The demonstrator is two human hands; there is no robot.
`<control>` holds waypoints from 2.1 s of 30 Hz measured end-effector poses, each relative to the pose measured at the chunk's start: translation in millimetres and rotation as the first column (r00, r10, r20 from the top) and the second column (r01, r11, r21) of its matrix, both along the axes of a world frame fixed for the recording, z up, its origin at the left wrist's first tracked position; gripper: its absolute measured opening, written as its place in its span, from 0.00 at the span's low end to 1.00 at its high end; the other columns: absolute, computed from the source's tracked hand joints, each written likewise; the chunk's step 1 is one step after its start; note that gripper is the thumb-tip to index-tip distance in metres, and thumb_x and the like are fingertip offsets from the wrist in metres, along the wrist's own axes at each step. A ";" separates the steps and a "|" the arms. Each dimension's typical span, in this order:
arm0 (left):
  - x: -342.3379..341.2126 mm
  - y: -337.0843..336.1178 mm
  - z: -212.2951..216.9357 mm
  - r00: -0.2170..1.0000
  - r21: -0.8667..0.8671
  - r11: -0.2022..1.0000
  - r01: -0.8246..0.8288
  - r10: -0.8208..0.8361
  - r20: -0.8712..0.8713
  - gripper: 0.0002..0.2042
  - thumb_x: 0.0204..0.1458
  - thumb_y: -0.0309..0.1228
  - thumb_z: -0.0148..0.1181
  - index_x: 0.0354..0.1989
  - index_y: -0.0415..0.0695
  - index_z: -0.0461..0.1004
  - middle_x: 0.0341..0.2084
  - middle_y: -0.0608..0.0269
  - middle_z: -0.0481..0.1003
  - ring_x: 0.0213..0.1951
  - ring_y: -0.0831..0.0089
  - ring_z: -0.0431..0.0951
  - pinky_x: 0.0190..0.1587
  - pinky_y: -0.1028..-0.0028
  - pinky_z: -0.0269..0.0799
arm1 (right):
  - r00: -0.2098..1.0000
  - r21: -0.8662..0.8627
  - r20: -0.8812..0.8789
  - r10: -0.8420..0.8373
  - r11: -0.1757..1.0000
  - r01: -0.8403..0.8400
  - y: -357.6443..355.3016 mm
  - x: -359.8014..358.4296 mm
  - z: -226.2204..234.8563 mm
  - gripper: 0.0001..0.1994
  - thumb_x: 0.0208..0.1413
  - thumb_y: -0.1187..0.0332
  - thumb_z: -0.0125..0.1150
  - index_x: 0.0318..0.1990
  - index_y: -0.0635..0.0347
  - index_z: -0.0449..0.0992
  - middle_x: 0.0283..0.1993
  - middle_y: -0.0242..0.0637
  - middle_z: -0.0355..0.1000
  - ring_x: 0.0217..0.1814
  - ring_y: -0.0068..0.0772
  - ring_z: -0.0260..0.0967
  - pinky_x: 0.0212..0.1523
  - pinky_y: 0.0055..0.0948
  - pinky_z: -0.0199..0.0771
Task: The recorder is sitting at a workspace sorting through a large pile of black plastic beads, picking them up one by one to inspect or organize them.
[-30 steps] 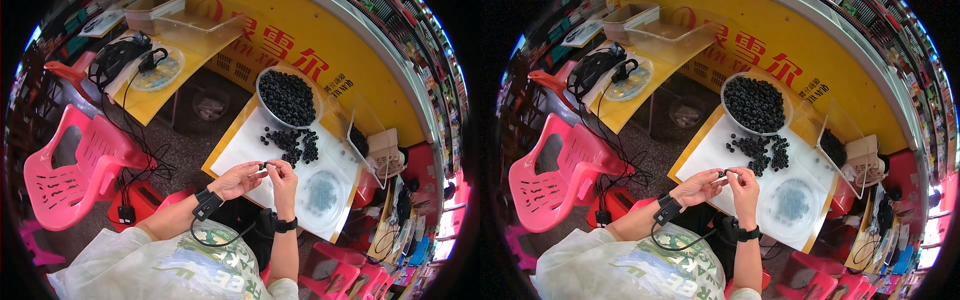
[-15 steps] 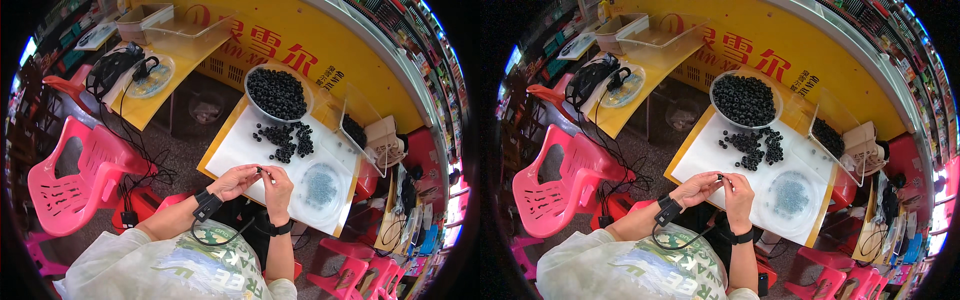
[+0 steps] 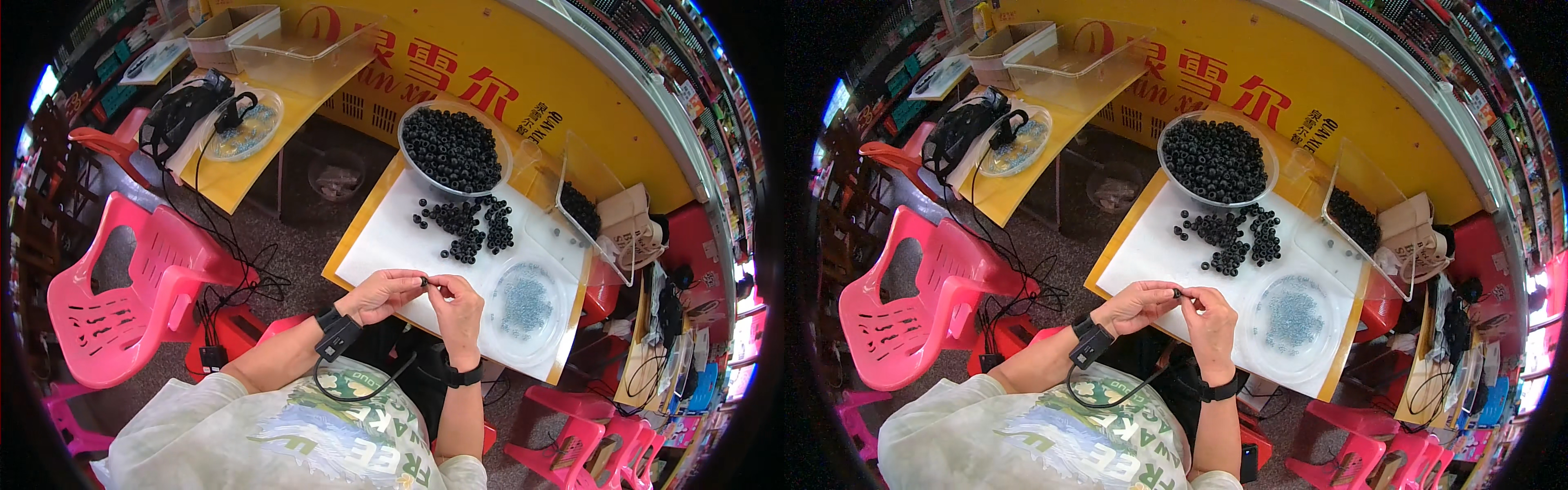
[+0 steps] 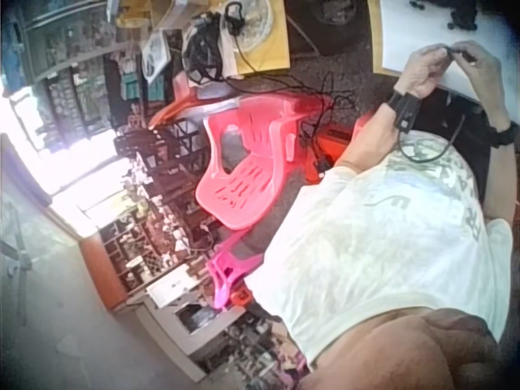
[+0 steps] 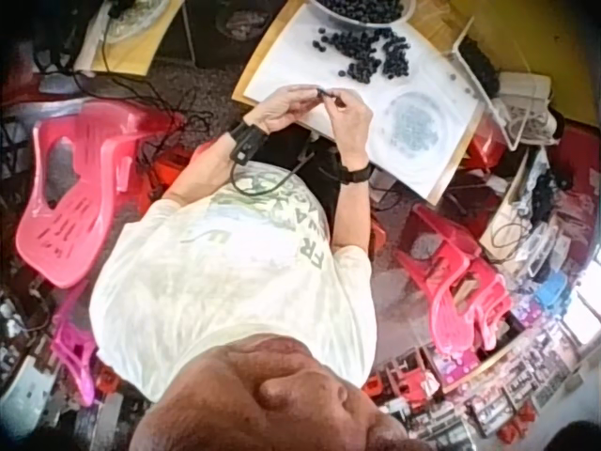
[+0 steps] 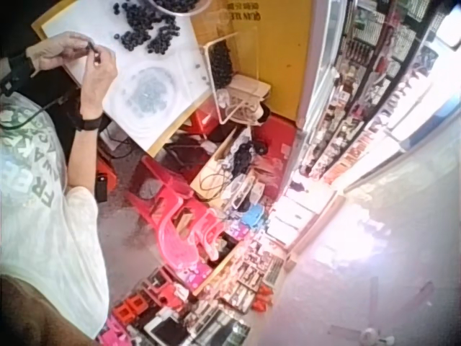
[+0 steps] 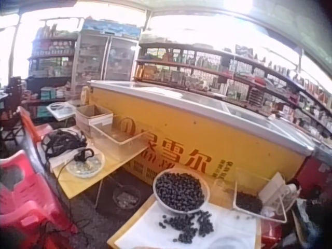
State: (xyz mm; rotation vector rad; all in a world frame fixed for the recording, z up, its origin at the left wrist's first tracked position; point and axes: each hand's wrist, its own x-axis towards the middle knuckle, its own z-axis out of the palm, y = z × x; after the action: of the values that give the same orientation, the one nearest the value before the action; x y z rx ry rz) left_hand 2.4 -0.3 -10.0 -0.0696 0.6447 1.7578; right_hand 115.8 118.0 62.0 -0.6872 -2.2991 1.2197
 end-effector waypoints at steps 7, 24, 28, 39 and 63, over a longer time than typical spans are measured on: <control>-1.7 -2.1 1.4 1.000 -0.018 0.999 0.030 -0.030 -0.008 0.11 0.56 0.22 0.61 0.48 0.35 0.75 0.43 0.58 0.77 0.47 0.73 0.77 0.55 0.78 0.74 | 0.998 -0.078 0.022 -0.058 0.995 0.059 -2.7 -0.7 -11.0 0.06 0.49 0.76 0.64 0.35 0.66 0.80 0.32 0.39 0.78 0.28 0.26 0.74 0.33 0.24 0.73; -2.7 -4.1 2.4 1.000 -0.080 0.996 0.026 -0.025 0.015 0.13 0.56 0.23 0.61 0.49 0.37 0.75 0.44 0.59 0.77 0.48 0.72 0.77 0.54 0.78 0.75 | 0.999 -0.176 -0.016 -0.048 0.983 0.045 7.2 6.3 -13.6 0.06 0.51 0.75 0.66 0.37 0.66 0.81 0.32 0.34 0.78 0.31 0.18 0.72 0.34 0.18 0.71; -2.2 -2.2 1.7 0.999 -0.079 0.996 0.037 -0.039 -0.023 0.12 0.56 0.22 0.61 0.49 0.38 0.75 0.44 0.59 0.77 0.48 0.73 0.77 0.55 0.77 0.75 | 1.000 -0.144 -0.018 0.003 0.990 -0.006 6.3 5.7 -15.6 0.07 0.51 0.75 0.66 0.38 0.67 0.81 0.32 0.32 0.78 0.30 0.17 0.71 0.34 0.18 0.70; 0.7 -1.6 1.5 0.995 -0.058 0.996 0.062 -0.066 -0.069 0.12 0.56 0.23 0.61 0.48 0.37 0.75 0.44 0.58 0.77 0.47 0.73 0.77 0.55 0.77 0.74 | 0.997 -0.248 0.047 -0.063 0.966 0.072 2.4 4.9 -14.4 0.07 0.48 0.75 0.64 0.35 0.67 0.80 0.27 0.33 0.76 0.27 0.17 0.69 0.30 0.19 0.69; -20.7 48.9 3.6 0.988 -0.067 0.993 -0.094 0.101 0.120 0.09 0.58 0.20 0.58 0.46 0.33 0.71 0.42 0.56 0.74 0.51 0.63 0.76 0.56 0.75 0.76 | 0.862 -0.939 -0.301 -0.408 0.285 -0.193 44.8 40.8 -43.5 0.13 0.55 0.81 0.54 0.49 0.71 0.72 0.39 0.39 0.72 0.33 0.21 0.67 0.38 0.22 0.71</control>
State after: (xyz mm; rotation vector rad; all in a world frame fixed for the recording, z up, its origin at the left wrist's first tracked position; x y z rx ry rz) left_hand -18.2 48.6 -6.4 -0.2546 0.6134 1.8120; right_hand 156.6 162.8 18.5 -0.7270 -0.8035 2.3725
